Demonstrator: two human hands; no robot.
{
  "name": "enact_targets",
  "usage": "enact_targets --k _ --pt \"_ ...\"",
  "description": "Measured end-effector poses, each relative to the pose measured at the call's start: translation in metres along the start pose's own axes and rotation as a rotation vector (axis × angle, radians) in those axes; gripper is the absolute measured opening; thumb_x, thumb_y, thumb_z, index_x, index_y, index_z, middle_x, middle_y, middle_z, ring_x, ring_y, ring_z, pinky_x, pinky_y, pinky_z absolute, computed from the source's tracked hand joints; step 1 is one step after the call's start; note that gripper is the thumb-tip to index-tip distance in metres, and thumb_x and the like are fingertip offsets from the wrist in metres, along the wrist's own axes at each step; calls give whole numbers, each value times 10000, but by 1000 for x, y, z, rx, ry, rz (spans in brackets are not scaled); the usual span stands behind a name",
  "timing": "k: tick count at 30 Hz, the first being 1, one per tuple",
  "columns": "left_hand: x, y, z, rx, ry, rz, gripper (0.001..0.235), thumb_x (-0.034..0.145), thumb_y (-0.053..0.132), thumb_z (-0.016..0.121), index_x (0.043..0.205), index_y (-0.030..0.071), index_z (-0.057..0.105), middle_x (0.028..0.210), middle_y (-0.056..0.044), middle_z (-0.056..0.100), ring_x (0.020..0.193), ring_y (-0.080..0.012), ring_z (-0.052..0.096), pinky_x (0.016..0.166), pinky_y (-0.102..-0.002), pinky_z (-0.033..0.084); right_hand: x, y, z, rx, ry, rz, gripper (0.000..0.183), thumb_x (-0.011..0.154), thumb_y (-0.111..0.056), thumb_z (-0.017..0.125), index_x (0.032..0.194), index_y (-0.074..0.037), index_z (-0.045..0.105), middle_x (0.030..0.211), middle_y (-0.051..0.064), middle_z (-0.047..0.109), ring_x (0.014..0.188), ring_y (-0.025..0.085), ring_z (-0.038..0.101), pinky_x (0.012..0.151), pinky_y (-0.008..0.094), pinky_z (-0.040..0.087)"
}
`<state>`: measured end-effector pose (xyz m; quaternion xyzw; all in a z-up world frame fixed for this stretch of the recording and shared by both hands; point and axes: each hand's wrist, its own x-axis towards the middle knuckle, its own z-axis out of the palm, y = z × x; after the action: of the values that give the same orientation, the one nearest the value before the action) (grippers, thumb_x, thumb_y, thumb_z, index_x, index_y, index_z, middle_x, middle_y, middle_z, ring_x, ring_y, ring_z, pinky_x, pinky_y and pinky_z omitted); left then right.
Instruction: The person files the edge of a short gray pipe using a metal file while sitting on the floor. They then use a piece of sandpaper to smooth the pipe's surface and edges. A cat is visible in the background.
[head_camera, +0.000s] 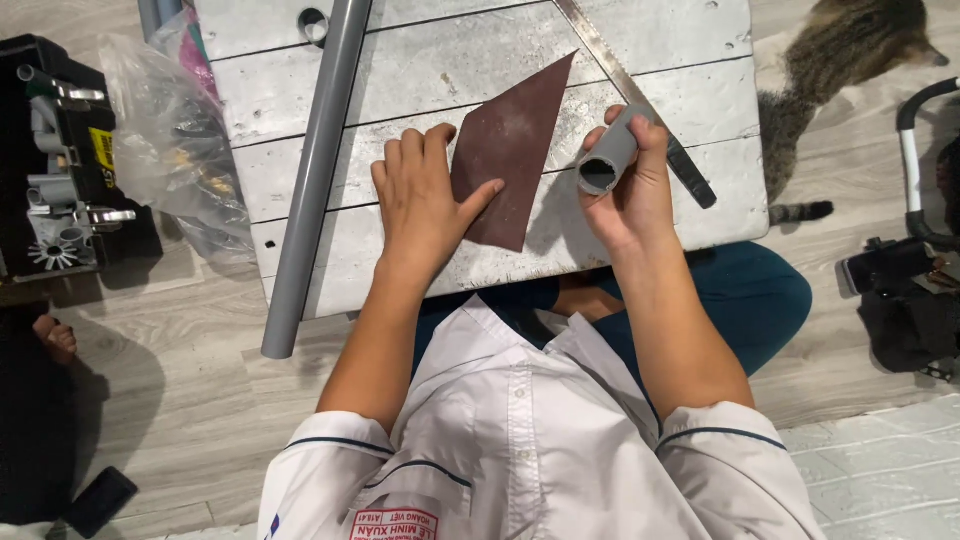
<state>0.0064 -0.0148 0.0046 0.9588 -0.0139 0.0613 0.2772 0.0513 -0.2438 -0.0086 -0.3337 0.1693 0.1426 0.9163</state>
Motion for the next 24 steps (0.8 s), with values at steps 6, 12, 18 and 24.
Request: enact_targets --k 6,12,18,24 --pt "-3 13 -1 -422 -12 -103 294 790 191 829 902 105 572 735 -25 561 771 -223 564 746 -353 405 -3 3 3 21 -45 -93 349 857 -354 711 1058 -132 533 843 126 687 648 198 700 596 263 628" --pt "3 6 21 -1084 288 -270 104 979 185 600 941 127 676 828 -19 709 809 -79 639 759 -282 536 -22 10 33 -857 -139 -987 533 870 -338 793 1084 -118 358 948 141 607 928 289 684 918 363 522" --pt "6 13 53 -1796 381 -381 271 1055 265 512 1116 69 689 1093 -111 720 1020 -203 679 961 -348 519 -23 40 48 -1126 -322 -1109 362 895 -187 773 1064 -62 479 1034 152 724 949 319 716 866 375 520" --pt "-7 34 52 -1675 375 -487 326 1066 323 516 1192 54 650 1175 -118 692 1069 -175 647 942 -327 532 -1 33 44 -1119 -202 -1196 329 909 -208 775 1072 -62 530 969 110 722 883 283 718 823 339 532"
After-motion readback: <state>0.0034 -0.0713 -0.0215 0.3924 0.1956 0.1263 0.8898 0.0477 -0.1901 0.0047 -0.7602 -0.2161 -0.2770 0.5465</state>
